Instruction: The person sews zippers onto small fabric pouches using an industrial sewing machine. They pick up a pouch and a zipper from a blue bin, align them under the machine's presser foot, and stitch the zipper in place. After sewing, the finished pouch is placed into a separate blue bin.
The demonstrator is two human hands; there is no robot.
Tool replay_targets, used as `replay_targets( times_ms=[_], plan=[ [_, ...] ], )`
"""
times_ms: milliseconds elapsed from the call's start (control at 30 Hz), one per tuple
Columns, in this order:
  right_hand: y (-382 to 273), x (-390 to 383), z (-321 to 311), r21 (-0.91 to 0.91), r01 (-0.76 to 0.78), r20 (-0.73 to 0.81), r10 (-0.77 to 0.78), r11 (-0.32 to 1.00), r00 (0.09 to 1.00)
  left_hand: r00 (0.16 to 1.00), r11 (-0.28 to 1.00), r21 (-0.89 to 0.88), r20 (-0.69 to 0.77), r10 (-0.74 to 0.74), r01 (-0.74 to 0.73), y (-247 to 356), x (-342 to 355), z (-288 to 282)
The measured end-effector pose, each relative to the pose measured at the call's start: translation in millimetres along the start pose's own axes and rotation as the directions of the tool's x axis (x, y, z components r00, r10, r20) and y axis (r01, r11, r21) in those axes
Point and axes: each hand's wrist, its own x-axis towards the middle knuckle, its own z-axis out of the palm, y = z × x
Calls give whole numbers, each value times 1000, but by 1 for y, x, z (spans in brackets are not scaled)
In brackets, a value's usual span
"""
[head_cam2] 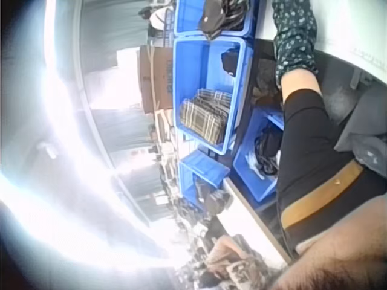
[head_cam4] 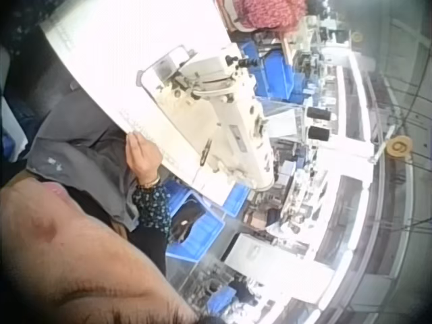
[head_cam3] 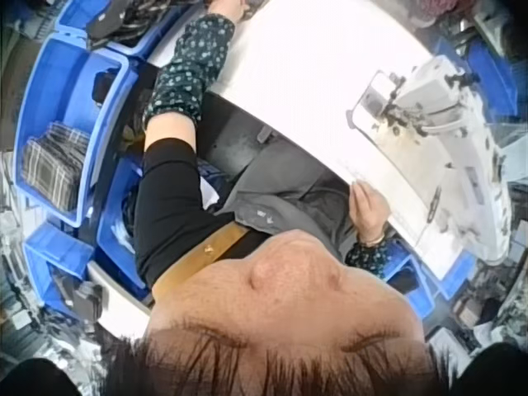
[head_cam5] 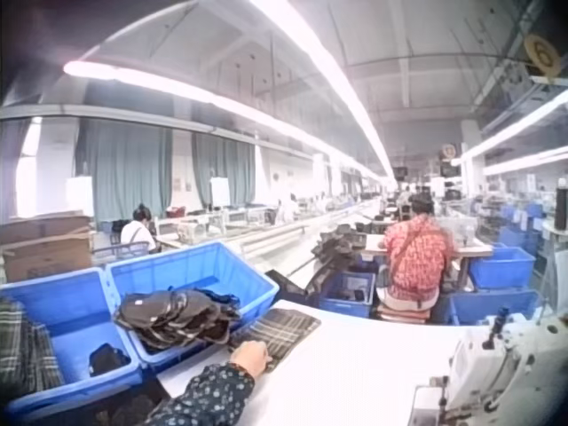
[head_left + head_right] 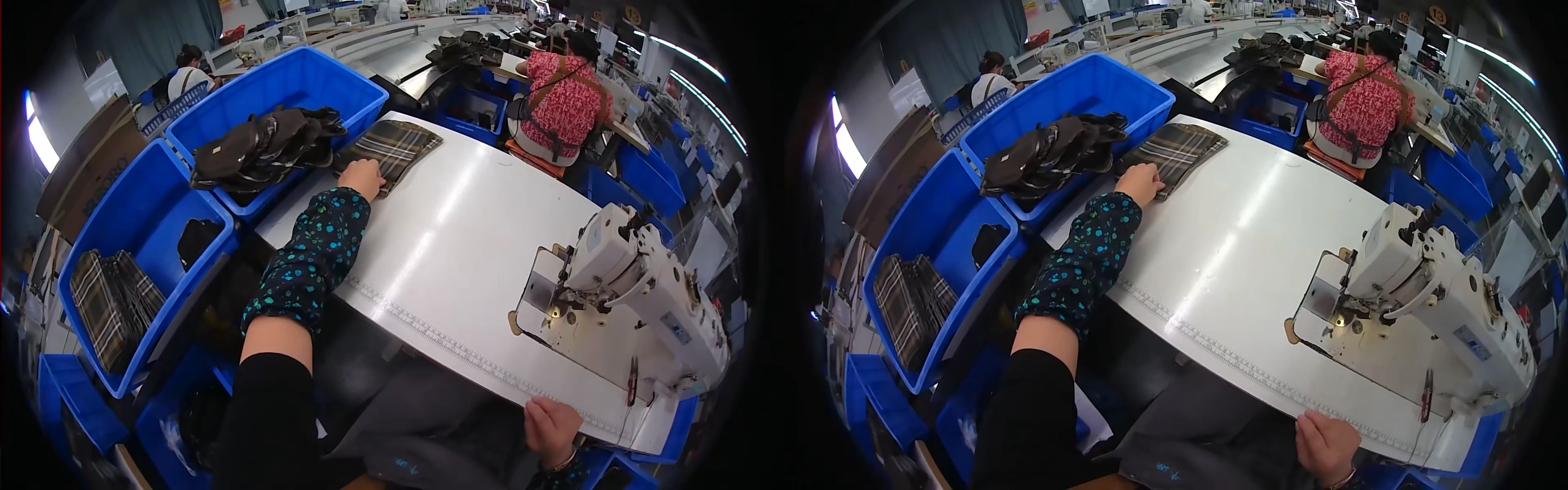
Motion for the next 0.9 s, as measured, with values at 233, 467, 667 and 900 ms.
replay_targets(
  times_ms=[233,467,667,900],
  plan=[
    [-8,6,1,43,-14,9,14,999,1000,840,890,-443,439,319,-107,79,-79,-3],
    [-60,86,61,120,-143,111,130,982,985,600,189,-728,660,453,659,170,-197,8],
    [-19,65,75,9,-165,169,161,986,972,885,706,-534,-268,380,-465,96,-149,-73],
    [5,56,71,-126,-204,138,220,971,966,665,902,244,-744,-60,355,-67,-67,-182]
  ],
)
